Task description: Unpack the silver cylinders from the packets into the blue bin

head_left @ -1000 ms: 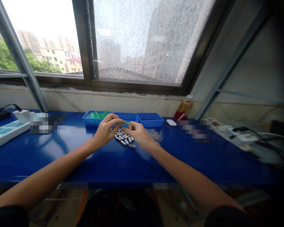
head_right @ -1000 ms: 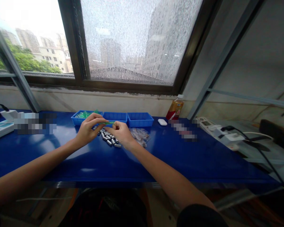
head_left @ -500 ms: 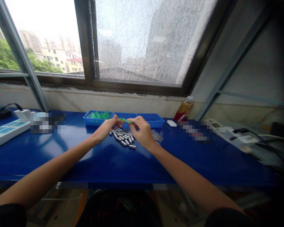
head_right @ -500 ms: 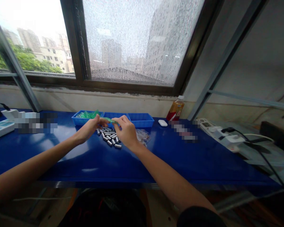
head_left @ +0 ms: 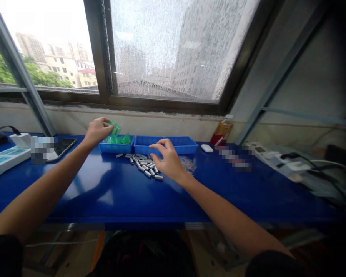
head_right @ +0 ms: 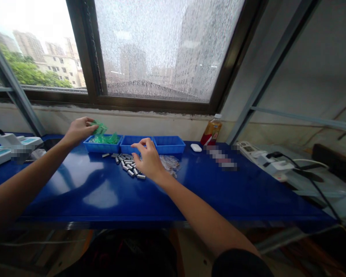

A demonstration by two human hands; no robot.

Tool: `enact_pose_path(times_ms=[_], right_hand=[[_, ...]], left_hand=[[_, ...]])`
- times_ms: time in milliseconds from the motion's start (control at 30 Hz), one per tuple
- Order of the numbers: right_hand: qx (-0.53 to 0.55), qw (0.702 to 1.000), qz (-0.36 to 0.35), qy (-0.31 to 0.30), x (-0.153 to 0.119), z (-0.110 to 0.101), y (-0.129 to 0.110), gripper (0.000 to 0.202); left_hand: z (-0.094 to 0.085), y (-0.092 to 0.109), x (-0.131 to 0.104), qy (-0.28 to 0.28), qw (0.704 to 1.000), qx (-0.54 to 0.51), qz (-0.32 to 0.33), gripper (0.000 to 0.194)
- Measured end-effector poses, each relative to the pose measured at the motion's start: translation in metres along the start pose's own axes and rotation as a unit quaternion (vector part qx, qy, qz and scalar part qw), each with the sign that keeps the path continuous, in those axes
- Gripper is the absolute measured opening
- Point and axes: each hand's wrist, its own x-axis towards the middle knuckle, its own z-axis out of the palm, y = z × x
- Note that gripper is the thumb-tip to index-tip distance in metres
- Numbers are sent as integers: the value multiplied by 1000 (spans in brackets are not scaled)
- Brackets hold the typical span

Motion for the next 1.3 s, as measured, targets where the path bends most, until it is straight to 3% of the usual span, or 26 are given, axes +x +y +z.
enact_pose_path(times_ms=[100,200,300,500,633,800,933,1100,1300], right_hand=[[1,1000,6,-12,0,1,1,23],[1,1000,-2,-20,-1,2,1,21],[1,1000,-1,-20,-1,3,0,19],[-10,1000,5,-21,0,2,1,18],[-52,996,-2,-70,7,-9,8,18],[-112,983,81,-118,15,-32,39,22],[-122,964,120,-204,12,-33,56,25],[-84,944,103,-302,6,-23,48,31],[-81,944,90,-308,6,-22,40,32]], left_hand=[[5,-5,14,10,997,81,4,45],[17,-1,17,-31,991,130,15,47],[30,8,17,-71,987,146,21,46],[51,17,16,-80,977,194,48,36],[59,14,11,-81,976,200,44,32],[65,9,8,-68,979,192,28,36],[67,6,14,-81,980,179,35,36],[63,3,23,-123,979,157,49,37],[58,17,32,-200,957,202,63,30]])
